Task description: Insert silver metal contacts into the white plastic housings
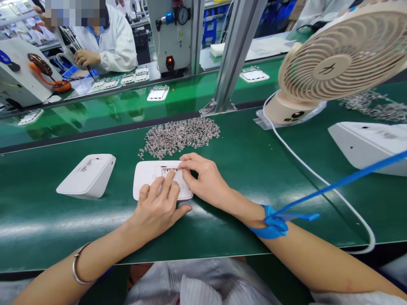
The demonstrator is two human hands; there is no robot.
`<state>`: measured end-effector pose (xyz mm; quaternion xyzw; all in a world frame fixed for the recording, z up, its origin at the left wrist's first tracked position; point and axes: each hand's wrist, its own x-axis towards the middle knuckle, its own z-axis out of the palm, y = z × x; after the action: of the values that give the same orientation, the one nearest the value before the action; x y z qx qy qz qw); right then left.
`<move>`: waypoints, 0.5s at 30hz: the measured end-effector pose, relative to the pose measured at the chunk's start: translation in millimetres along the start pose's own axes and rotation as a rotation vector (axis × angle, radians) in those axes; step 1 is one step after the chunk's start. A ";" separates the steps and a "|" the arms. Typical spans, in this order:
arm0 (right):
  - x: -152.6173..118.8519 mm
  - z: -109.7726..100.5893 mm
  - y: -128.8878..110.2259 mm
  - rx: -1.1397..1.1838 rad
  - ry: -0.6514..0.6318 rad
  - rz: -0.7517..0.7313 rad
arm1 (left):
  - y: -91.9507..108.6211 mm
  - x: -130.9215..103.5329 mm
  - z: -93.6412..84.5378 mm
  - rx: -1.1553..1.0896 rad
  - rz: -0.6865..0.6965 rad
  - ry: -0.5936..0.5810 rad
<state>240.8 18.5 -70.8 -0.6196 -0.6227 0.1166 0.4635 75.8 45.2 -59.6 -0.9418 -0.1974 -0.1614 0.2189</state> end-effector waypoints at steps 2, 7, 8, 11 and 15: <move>-2.4 -0.1 0.1 -0.060 -0.001 -0.048 | 0.1 -0.2 1.2 0.006 -0.015 0.017; -5.9 0.9 1.0 -0.164 0.021 -0.154 | 1.6 -0.4 3.9 0.014 -0.031 0.045; -6.5 1.3 1.5 -0.173 0.022 -0.169 | 2.1 -0.4 4.4 0.011 -0.032 0.049; -8.3 2.5 3.2 -0.187 0.019 -0.199 | 3.1 -0.4 5.1 0.001 -0.039 0.056; -9.0 1.2 2.4 -0.231 0.004 -0.233 | 2.4 -0.5 3.4 0.004 -0.035 0.047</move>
<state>239.7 11.5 -77.1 -0.5926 -0.6987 -0.0115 0.4007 77.2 44.6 -63.6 -0.9337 -0.2091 -0.1871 0.2224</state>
